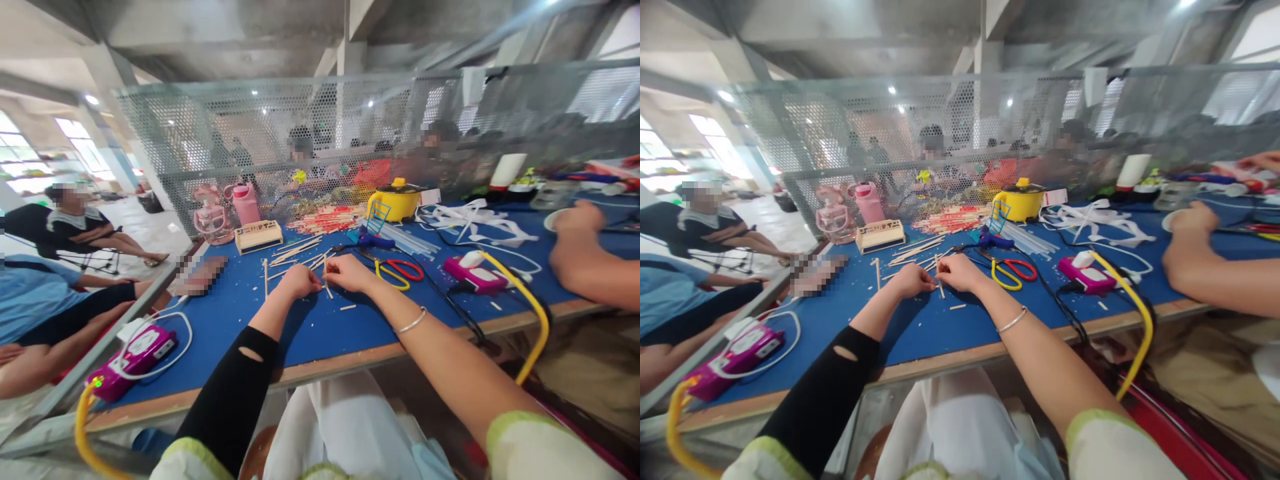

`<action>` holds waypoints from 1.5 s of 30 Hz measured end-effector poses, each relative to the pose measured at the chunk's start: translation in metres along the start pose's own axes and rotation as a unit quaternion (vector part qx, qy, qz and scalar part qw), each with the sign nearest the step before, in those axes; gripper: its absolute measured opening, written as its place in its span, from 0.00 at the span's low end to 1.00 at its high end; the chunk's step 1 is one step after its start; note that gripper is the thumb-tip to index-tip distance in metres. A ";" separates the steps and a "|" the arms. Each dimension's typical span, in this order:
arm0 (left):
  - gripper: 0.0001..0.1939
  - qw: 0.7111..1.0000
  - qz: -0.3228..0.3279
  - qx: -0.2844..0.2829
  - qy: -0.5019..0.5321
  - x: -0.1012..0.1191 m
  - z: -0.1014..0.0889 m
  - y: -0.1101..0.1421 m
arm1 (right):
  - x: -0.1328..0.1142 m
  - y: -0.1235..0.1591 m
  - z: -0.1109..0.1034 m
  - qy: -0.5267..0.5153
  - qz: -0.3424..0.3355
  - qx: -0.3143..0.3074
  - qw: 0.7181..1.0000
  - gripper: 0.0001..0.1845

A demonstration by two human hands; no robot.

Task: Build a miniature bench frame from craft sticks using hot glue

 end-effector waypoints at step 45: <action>0.12 0.999 0.028 0.040 0.005 -0.003 0.008 0.009 | 0.007 0.003 0.006 -0.017 0.013 0.030 0.999 0.04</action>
Point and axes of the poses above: each hand's wrist, its own y-axis away from the middle knuckle, its own z-axis out of the palm, x = y × z, the point moved 5 cm from there along -y, towards the middle knuckle, and after that the axes turned 12 degrees about -x, right-handed, at the moved point
